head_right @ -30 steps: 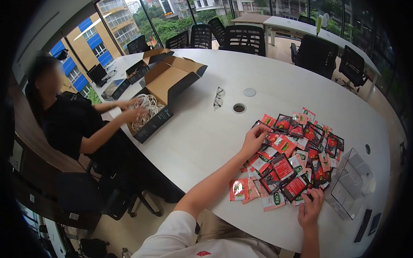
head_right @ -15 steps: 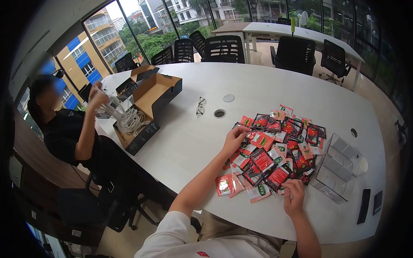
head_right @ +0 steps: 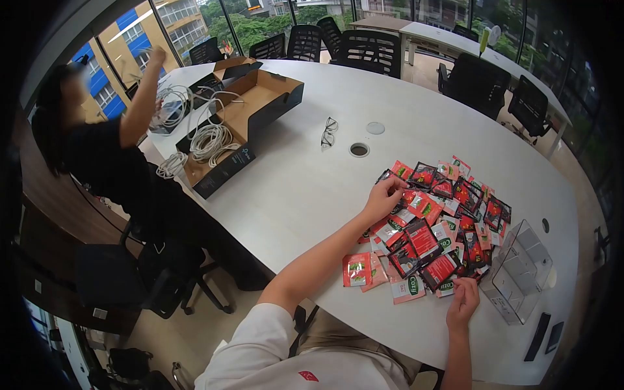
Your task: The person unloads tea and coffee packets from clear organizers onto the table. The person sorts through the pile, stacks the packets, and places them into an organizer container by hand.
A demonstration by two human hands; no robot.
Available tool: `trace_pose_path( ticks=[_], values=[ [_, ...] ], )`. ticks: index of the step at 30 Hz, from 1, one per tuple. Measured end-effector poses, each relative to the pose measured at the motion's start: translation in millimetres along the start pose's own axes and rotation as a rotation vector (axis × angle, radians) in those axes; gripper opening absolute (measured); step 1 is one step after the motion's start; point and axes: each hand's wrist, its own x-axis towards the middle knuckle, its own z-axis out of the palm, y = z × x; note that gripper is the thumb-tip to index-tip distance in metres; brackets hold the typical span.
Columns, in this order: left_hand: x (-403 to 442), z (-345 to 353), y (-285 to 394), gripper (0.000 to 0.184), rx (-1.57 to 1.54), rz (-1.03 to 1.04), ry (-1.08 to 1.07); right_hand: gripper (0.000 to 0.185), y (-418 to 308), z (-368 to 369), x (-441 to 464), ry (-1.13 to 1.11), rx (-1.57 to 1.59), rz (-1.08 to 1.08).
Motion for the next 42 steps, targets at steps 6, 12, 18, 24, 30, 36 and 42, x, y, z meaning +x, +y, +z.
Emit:
trace_pose_path(
  ticks=[6, 12, 18, 24, 30, 36, 42],
  values=[
    [-2.1, -2.0, 7.4, 0.017, 0.092, -0.027, -0.006, 0.021, 0.9, -0.7, -0.3, 0.008, -0.042, -0.048],
    [-3.0, -3.7, 11.2, 0.017, 0.070, -0.056, -0.018, 0.022, -1.6, -0.6, -1.9, 0.010, -0.046, -0.054],
    [-3.8, -3.8, 8.9, 0.015, 0.048, -0.012, -0.018, 0.022, -1.6, 0.1, -2.7, -0.013, -0.007, -0.049],
    [-2.0, -0.6, -3.4, 0.017, 0.030, 0.022, 0.014, 0.022, -6.9, 2.1, -3.7, -0.027, -0.001, -0.059],
    [-6.0, -2.7, 7.3, 0.015, -0.147, -0.063, 0.044, 0.022, -8.7, 1.1, -6.5, -0.060, -0.004, -0.061],
    [-7.9, -5.3, 26.0, 0.014, -0.189, -0.105, 0.148, 0.021, -22.5, 6.6, -10.9, -0.114, -0.175, -0.369],
    [-9.5, -4.3, 27.4, 0.013, -0.206, -0.128, 0.126, 0.020, -25.6, 9.6, -15.3, -0.351, -0.188, -0.608]
  ],
)
